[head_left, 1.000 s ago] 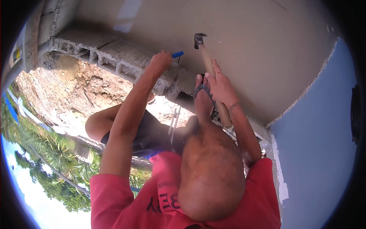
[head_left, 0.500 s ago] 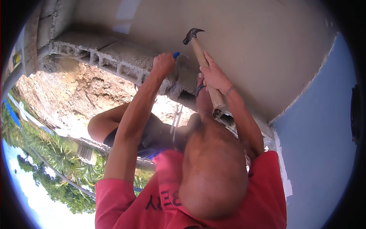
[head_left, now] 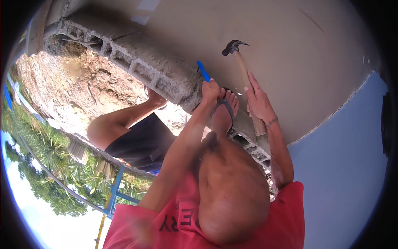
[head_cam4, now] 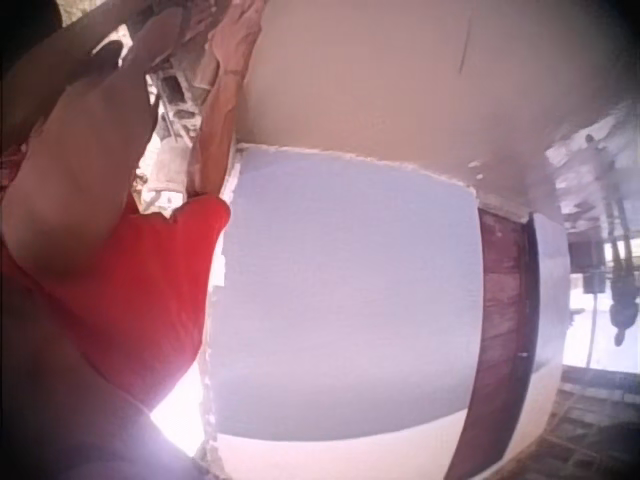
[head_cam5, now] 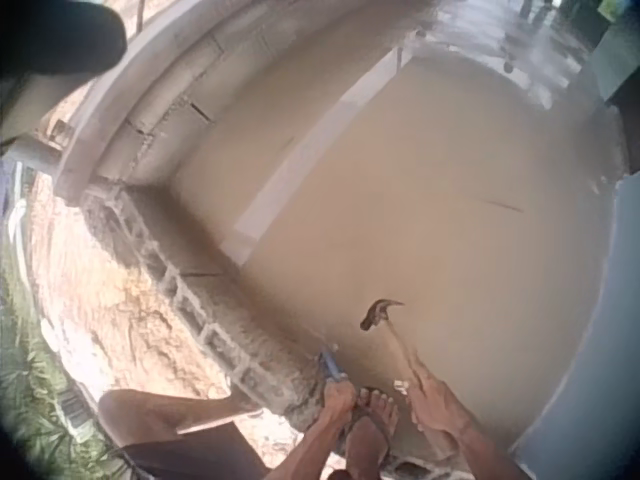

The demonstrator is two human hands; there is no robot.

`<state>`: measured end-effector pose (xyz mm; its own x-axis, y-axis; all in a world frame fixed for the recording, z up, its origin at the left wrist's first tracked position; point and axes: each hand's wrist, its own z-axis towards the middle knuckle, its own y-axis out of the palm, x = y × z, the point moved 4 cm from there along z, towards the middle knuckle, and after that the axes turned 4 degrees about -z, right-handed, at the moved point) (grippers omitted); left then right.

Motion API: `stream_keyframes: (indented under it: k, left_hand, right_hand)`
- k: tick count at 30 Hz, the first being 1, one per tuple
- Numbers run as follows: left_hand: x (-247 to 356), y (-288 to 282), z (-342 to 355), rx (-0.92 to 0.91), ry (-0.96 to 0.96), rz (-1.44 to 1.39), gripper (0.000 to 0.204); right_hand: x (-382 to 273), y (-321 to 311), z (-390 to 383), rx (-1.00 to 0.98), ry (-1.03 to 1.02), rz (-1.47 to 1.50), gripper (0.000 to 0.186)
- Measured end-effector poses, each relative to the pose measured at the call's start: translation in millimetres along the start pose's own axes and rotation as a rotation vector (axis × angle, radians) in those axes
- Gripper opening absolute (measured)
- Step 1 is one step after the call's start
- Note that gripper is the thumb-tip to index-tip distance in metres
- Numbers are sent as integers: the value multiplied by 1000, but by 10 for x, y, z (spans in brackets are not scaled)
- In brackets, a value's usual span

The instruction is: The person hammers a nail into a concrete wall and applies sealant to a pipe joint by hand.

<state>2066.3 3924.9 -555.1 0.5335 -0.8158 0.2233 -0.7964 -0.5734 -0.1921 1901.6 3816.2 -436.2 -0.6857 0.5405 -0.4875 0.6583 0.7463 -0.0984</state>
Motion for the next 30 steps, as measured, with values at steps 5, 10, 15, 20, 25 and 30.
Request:
stream_keyframes:
  k: [5,10,15,20,25,30]
  left_hand:
    - [79,11,-37,-28,22,-166,27]
    - [-143,-133,320,64,94,31,31]
    - [-53,34,153,-16,-35,206,35]
    - [-212,164,520,-221,425,1202,32]
    - [-439,27,1023,-8,468,1298,32]
    - [-635,156,1078,-73,327,865,48]
  right_hand:
    - [-96,191,38,-63,-43,40,60]
    - [-224,357,247,-115,-106,-89,57]
    - [-103,289,311,-66,-169,-214,57]
    - [-48,278,458,-164,-112,-266,57]
    - [-238,175,526,-190,-47,-219,56]
    - [-106,187,532,-87,-123,-209,56]
